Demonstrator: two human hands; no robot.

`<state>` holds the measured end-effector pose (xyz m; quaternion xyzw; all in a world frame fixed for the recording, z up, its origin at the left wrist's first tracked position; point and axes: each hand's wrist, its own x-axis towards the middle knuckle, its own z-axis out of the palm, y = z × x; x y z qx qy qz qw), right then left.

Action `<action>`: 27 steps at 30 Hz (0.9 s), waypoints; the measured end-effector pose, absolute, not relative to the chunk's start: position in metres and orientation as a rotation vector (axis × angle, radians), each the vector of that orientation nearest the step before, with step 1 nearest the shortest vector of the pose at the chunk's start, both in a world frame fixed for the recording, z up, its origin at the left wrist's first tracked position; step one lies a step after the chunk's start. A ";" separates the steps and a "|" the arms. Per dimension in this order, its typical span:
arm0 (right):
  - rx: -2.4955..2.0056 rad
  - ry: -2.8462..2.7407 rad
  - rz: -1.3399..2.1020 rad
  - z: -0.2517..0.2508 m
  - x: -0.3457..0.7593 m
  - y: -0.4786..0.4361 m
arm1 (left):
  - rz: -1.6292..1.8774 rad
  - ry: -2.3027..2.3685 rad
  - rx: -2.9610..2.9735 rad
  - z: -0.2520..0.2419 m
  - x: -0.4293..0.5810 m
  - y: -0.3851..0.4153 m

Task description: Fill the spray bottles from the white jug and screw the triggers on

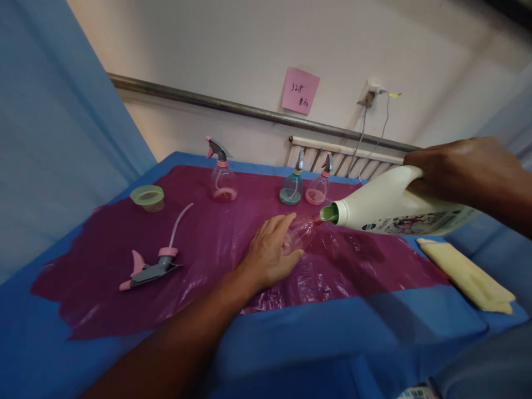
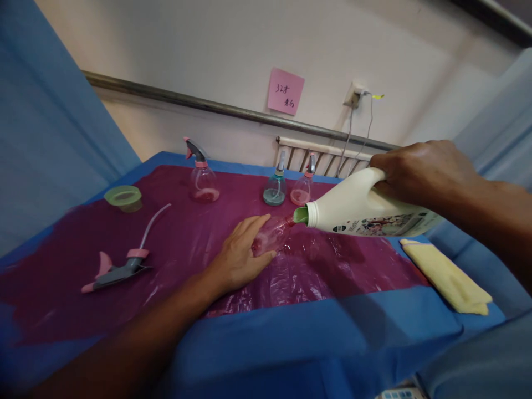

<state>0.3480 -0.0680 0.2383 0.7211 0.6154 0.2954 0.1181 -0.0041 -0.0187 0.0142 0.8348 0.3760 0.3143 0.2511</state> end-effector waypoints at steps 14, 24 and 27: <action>2.171 1.763 0.795 0.240 0.349 -0.067 | 0.842 1.032 2.281 0.013 -0.003 -0.018; 2.124 1.809 0.895 0.223 0.359 -0.073 | 0.874 1.026 2.283 0.010 -0.004 -0.016; 2.194 1.869 0.876 0.206 0.366 -0.074 | 0.889 1.030 2.280 0.010 -0.004 -0.016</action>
